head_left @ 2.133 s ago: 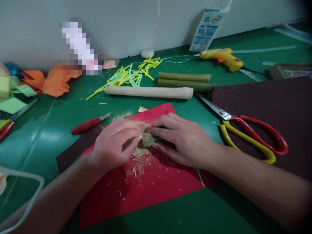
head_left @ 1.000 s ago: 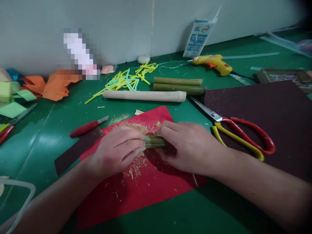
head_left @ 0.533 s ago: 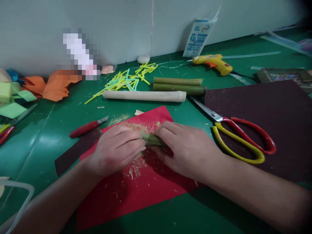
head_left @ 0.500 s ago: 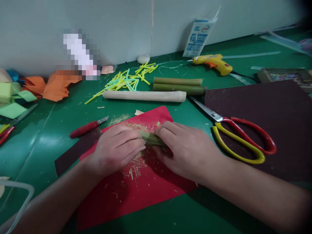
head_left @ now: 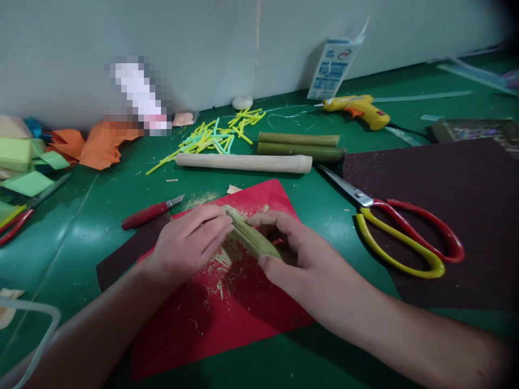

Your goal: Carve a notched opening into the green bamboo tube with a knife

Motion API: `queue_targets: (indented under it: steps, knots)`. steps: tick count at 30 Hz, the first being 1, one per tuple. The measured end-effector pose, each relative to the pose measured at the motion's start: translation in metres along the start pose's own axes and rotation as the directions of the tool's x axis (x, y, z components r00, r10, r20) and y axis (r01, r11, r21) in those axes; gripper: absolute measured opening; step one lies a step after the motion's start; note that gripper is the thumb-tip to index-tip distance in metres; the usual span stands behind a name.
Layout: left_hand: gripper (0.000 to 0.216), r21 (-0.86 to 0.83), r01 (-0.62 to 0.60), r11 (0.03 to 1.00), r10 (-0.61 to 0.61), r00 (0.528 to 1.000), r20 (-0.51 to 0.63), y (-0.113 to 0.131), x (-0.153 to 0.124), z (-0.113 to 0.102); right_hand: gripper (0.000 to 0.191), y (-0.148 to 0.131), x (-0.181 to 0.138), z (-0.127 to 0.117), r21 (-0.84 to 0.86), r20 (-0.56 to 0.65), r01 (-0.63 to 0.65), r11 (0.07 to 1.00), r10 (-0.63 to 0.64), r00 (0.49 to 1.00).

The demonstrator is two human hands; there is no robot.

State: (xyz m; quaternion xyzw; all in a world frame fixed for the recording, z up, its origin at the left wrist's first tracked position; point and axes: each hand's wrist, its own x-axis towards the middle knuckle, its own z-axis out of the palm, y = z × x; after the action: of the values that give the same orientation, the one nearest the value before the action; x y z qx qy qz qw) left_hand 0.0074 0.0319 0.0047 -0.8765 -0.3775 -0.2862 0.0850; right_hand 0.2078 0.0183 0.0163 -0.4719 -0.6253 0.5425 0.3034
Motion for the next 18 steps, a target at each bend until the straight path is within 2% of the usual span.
queue_targets:
  steps: [3,6,9,13,18]
  knots:
    - [0.011,-0.057,0.067,0.996,-0.067,0.998,-0.009,-0.001,0.0,0.001,0.034,0.002,0.001,0.003,0.026,-0.03,-0.006,1.0,0.007,1.0]
    - [0.014,-0.113,0.11,0.988,-0.108,0.994,0.025,0.0,0.0,0.004,0.034,0.008,0.001,0.004,-0.086,-0.06,-0.001,0.996,-0.004,0.998]
    - [0.019,-0.157,0.121,0.98,-0.112,0.991,0.067,0.0,-0.002,0.005,0.037,0.011,-0.001,0.003,-0.251,-0.075,0.015,0.968,-0.035,0.997]
    - [0.021,-0.159,0.094,0.983,-0.079,0.992,0.096,0.001,-0.003,0.005,0.038,0.008,-0.002,0.0,-0.46,-0.057,0.102,0.882,-0.144,0.988]
    - [0.017,-0.135,0.097,0.986,-0.081,0.989,0.12,0.006,-0.001,0.004,0.031,0.005,-0.001,-0.002,-0.516,-0.005,0.148,0.844,-0.176,0.984]
